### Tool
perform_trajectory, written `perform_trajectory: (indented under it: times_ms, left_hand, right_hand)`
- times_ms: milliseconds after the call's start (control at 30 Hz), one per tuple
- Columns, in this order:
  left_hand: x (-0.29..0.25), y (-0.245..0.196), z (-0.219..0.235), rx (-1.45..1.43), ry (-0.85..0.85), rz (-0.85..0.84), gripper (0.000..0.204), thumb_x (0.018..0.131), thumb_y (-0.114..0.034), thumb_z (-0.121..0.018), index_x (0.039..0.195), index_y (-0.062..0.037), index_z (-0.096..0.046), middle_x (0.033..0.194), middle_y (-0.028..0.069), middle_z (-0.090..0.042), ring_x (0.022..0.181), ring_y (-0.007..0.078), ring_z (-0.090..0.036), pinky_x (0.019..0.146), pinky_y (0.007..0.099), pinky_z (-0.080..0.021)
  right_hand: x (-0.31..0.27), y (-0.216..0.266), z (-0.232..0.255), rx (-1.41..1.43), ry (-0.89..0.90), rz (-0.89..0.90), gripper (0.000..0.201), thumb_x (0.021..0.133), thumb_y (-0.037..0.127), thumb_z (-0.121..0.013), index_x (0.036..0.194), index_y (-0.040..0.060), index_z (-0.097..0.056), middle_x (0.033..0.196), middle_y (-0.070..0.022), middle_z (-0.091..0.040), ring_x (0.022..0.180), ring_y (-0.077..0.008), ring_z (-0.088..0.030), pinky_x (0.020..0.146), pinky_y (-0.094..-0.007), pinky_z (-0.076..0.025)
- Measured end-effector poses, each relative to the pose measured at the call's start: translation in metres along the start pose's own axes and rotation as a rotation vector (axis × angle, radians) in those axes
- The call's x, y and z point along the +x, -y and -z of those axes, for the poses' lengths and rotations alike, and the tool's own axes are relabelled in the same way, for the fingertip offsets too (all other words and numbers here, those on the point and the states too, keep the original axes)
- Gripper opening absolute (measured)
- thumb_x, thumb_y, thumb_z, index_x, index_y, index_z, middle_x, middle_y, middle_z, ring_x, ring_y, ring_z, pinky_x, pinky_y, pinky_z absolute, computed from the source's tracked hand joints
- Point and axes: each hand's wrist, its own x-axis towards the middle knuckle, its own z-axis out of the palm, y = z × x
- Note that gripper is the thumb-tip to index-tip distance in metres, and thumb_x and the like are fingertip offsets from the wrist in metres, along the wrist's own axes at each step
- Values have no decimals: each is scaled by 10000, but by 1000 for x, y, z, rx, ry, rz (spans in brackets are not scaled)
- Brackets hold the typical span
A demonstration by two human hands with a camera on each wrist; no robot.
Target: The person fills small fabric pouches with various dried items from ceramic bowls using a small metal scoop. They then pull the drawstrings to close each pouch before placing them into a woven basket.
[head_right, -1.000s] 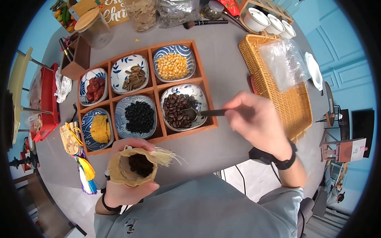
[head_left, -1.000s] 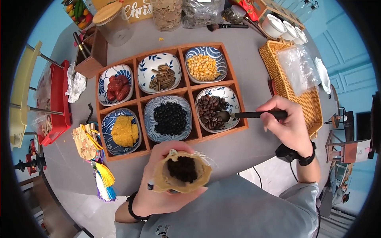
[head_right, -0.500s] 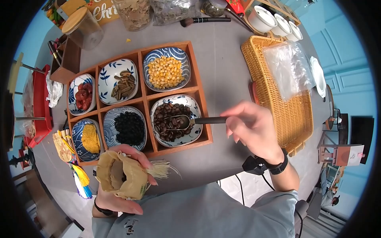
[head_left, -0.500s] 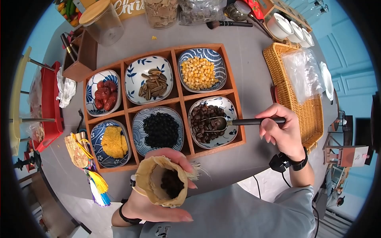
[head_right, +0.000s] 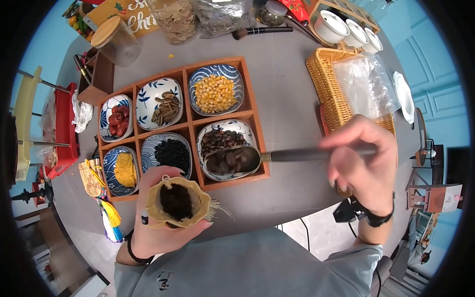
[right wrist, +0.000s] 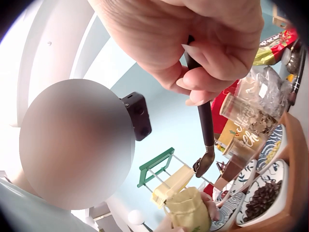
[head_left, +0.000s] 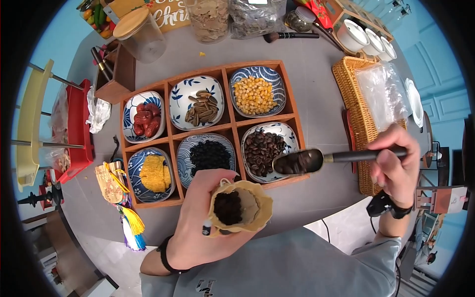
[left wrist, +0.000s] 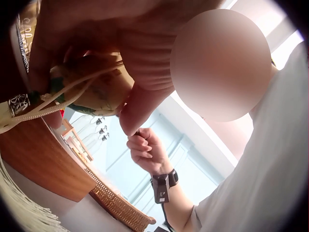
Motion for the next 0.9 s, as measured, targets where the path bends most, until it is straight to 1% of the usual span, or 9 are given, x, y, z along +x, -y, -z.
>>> perform_trajectory:
  times_ms: [100,233,300,400,600,667,700,800,900]
  left_hand:
    - [1,-1,-1,21,24,4,959,606,-77,-979,1364,-44,-392,1270,107,-487,1077,186,-605,918,321,-517]
    - [2,-3,0,18,73,-22,944,611,-72,-981,1346,-55,-389,1242,96,-486,1058,176,-613,911,301,-524]
    - [1,-4,4,12,74,-51,921,620,-63,-977,1331,-64,-392,1234,88,-482,1058,164,-620,894,279,-539]
    - [-6,1,11,-85,128,11,926,618,-63,-977,1335,-66,-390,1227,86,-485,1068,165,-615,896,278,-539]
    - [-8,5,30,-75,136,-41,913,630,-112,-978,1333,-52,-399,1225,95,-495,1049,186,-599,897,312,-499]
    - [-10,7,34,-75,149,-46,915,630,-119,-980,1334,-51,-400,1231,100,-495,1056,192,-596,899,320,-493]
    - [-12,8,35,-79,151,-39,918,628,-121,-981,1335,-52,-400,1234,103,-495,1061,194,-593,901,323,-491]
    - [-15,12,36,-97,148,-37,925,623,-121,-983,1338,-55,-400,1228,105,-502,1054,196,-599,901,324,-493]
    - [-20,15,33,-118,137,-13,930,619,-114,-983,1340,-56,-399,1209,104,-515,1032,196,-613,892,321,-501]
  right_hand:
    - [-9,22,-13,-57,44,127,139,867,56,-666,907,-77,-668,680,-90,-667,486,-79,-564,464,-216,-417]
    - [-7,34,-36,-160,325,549,188,788,-77,-718,975,-93,-727,692,-99,-685,510,-115,-586,434,-247,-419]
    - [-15,38,-56,-321,187,693,176,759,-77,-762,928,-26,-765,683,-65,-681,492,-134,-581,405,-256,-401]
    - [-20,46,-65,-334,153,673,171,756,-65,-772,915,-4,-771,679,-65,-680,494,-131,-582,413,-245,-404]
    - [-22,56,-62,-351,32,678,108,806,36,-739,885,-35,-716,693,-96,-695,507,-122,-581,446,-260,-409]
    - [-16,52,-60,-463,-29,644,112,790,30,-725,871,-45,-707,696,-108,-689,538,-152,-598,486,-275,-422]
    - [-17,55,-61,-578,-57,533,118,778,23,-706,869,-51,-703,715,-112,-686,578,-170,-615,520,-290,-433]
    - [-10,43,-66,-649,-63,368,126,801,-35,-672,918,-37,-715,755,-91,-686,594,-138,-610,532,-250,-430]
    - [-5,23,-67,-800,-16,459,179,804,-74,-677,973,-27,-712,774,-88,-661,615,-180,-620,562,-300,-477]
